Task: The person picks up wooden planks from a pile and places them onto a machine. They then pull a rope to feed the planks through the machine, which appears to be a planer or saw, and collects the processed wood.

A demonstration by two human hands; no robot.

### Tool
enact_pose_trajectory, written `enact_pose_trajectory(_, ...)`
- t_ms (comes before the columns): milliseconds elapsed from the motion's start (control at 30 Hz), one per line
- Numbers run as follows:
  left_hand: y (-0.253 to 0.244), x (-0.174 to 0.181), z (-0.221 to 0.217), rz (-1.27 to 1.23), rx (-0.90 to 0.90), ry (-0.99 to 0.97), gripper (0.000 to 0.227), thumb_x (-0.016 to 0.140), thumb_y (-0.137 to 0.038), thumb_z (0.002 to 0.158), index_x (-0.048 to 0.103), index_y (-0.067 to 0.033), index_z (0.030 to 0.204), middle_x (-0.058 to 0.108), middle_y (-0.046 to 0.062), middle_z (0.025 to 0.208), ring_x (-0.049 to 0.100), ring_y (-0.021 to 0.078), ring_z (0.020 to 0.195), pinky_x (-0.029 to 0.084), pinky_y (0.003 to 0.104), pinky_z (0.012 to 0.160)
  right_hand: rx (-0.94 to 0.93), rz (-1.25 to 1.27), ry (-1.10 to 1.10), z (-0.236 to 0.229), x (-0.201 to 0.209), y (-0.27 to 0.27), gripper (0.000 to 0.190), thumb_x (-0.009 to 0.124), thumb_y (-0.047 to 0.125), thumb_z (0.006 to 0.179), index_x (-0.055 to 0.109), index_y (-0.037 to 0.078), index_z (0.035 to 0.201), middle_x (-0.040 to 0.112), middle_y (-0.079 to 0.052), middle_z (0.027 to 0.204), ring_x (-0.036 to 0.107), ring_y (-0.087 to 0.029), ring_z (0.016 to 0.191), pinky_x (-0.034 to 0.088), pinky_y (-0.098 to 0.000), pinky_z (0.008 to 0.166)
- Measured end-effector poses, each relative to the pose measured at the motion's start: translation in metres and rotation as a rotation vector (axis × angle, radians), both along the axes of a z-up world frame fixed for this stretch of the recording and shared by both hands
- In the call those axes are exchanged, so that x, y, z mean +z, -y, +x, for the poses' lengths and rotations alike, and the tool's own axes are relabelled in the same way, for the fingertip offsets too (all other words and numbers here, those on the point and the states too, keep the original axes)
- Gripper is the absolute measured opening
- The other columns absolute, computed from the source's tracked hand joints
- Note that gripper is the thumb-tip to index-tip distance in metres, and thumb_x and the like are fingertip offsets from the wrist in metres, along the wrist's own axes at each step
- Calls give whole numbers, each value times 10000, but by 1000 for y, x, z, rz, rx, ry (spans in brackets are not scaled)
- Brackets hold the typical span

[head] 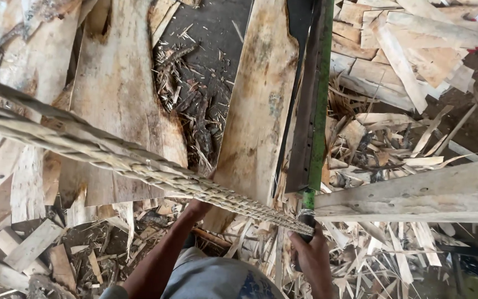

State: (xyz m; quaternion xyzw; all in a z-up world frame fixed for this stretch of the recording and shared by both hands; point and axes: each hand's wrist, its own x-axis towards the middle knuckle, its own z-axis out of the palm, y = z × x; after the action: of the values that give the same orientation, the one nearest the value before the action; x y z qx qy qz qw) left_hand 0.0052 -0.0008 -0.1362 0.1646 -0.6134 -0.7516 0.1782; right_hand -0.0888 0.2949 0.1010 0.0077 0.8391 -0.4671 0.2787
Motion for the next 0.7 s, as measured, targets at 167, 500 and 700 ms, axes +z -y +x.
enact_pose_trajectory(167, 4, 13, -5, 131, -97, -42, 872, 629, -86, 933, 137, -108, 1651, 670, 96, 1055, 615, 175, 878, 601, 334, 782, -38, -101, 6, -1, 4, -4, 452, 722, 134, 835, 546, -3, 1229, 632, -89, 725, 596, -175, 464, 483, -340, 401)
enact_pose_trajectory(500, 35, -2, -69, 358, -84, -164, 786, 625, -220, 961, 249, -80, 1638, 575, 112, 1304, 562, 237, 1084, 549, 390, 897, -53, -8, 4, 3, 21, 8, 519, 697, 126, 830, 518, 64, 1313, 642, -60, 743, 599, -172, 464, 491, -325, 405)
enact_pose_trajectory(700, 38, -32, -82, 512, -44, -212, 757, 622, -301, 979, 317, -63, 1630, 517, 122, 1454, 531, 275, 1208, 518, 424, 965, -28, -69, -49, 4, 10, 3, 522, 697, 121, 828, 530, 17, 1312, 655, -74, 757, 603, -164, 478, 493, -320, 409)
